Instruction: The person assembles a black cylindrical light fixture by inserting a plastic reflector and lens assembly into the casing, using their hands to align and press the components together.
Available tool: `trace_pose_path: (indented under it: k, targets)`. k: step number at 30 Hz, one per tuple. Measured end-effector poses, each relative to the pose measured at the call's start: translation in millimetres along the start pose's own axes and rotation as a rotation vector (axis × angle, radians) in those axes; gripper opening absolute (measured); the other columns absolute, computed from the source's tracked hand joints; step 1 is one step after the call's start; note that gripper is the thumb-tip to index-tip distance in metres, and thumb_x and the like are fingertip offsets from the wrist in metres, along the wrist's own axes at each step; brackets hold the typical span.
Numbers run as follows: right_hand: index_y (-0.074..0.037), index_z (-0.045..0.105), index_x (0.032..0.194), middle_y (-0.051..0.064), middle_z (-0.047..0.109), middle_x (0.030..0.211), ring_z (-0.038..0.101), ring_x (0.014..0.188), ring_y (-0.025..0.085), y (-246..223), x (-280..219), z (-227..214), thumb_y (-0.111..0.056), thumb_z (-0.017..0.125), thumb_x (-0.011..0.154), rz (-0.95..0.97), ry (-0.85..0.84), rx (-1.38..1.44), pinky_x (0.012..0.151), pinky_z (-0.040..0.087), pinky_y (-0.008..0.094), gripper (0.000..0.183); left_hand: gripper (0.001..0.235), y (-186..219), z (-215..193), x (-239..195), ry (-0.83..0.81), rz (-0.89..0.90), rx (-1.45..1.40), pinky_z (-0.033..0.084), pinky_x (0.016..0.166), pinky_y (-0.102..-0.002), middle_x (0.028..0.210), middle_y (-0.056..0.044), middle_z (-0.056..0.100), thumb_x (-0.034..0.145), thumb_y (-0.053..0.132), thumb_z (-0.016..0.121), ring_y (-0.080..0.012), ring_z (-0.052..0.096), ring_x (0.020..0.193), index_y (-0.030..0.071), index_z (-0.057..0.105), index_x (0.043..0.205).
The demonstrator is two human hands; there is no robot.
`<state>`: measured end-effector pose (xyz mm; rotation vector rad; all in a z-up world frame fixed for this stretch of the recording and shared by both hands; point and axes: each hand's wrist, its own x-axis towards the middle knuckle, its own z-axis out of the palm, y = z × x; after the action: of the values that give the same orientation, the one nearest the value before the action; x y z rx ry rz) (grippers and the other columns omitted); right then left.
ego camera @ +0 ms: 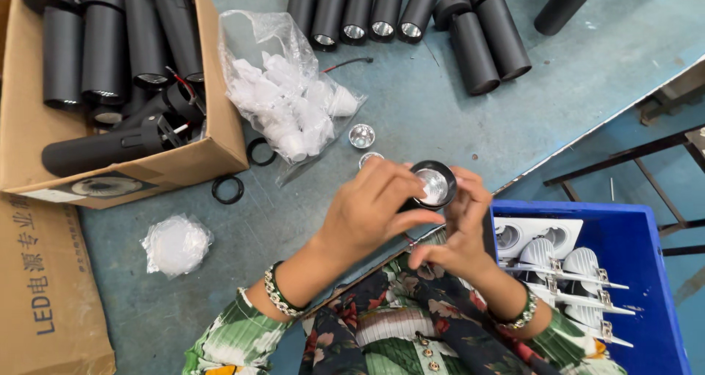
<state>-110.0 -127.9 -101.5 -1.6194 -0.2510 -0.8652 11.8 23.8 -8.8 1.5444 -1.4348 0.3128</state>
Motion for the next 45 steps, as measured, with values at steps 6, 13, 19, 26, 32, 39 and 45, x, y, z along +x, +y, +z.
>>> trace_pose_path:
  k: [6,13,19,26,32,39,45]
  targets:
    - [-0.003,0.050,0.139,0.015,0.054,0.131,0.056,0.120,0.024,44.2,15.8,-52.1,-0.038,0.087,0.086,0.228,-0.164,0.218,0.107,0.046,0.035,0.073,0.043,8.9,-6.9,13.7,-0.105,0.023,0.125,0.051,0.073,-0.037,0.097,-0.004,0.058,0.084,0.044,0.082,-0.0261,0.059,0.088,0.011,0.067,0.106]
    - [0.004,0.050,0.142,0.023,0.061,0.130,0.063,0.121,0.029,71.5,36.0,-71.0,-0.027,0.070,0.101,0.451,-0.339,0.536,0.107,0.050,0.040,0.056,0.046,-33.8,-31.9,28.0,-0.256,0.322,0.084,0.044,0.101,-0.043,0.121,0.004,0.065,0.081,0.047,0.075,-0.0243,0.057,0.120,0.014,0.070,0.113]
    - [-0.001,0.043,0.142,0.024,0.058,0.135,0.064,0.125,0.033,23.3,29.5,-44.1,-0.049,0.065,0.103,0.306,-0.052,0.462,0.109,0.054,0.044,0.066,0.045,-50.9,-18.3,27.2,-0.221,0.441,0.044,0.050,0.094,-0.038,0.128,0.005,0.064,0.091,0.045,0.072,-0.0209,0.059,0.121,0.015,0.072,0.124]
    - [-0.008,0.045,0.135,0.012,0.046,0.133,0.060,0.127,0.033,-25.1,41.2,-10.6,-0.066,0.080,0.069,-0.280,0.097,-0.321,0.104,0.057,0.045,0.095,0.046,-56.3,-16.1,35.0,-0.344,0.384,-0.145,0.050,0.066,-0.030,0.107,0.004,0.061,0.085,0.043,0.075,-0.0171,0.059,0.086,0.014,0.068,0.120]
    - [-0.007,0.047,0.118,0.011,0.044,0.127,0.062,0.128,0.038,-25.8,36.8,-5.2,-0.046,0.091,0.069,-0.221,0.029,-0.470,0.107,0.057,0.048,0.077,0.035,-50.8,-11.7,36.8,-0.295,0.330,-0.102,0.048,0.065,-0.035,0.093,0.000,0.052,0.086,0.043,0.074,-0.0190,0.058,0.082,0.013,0.063,0.100]
    - [-0.004,0.049,0.106,0.012,0.049,0.117,0.067,0.113,0.044,-17.6,35.2,-19.0,-0.034,0.086,0.081,-0.289,0.017,-0.435,0.095,0.063,0.051,0.053,0.031,-40.5,-4.6,26.5,-0.155,0.307,-0.077,0.052,0.071,-0.033,0.097,0.001,0.054,0.086,0.038,0.078,-0.0211,0.060,0.088,0.014,0.064,0.101]
    - [-0.001,0.051,0.106,0.014,0.054,0.115,0.069,0.098,0.042,-7.9,32.9,-22.3,-0.034,0.074,0.088,-0.475,0.040,-0.518,0.082,0.063,0.049,0.044,0.033,-36.9,0.0,15.1,-0.152,0.263,-0.086,0.056,0.075,-0.031,0.105,0.003,0.062,0.084,0.034,0.083,-0.0202,0.063,0.092,0.013,0.070,0.105]
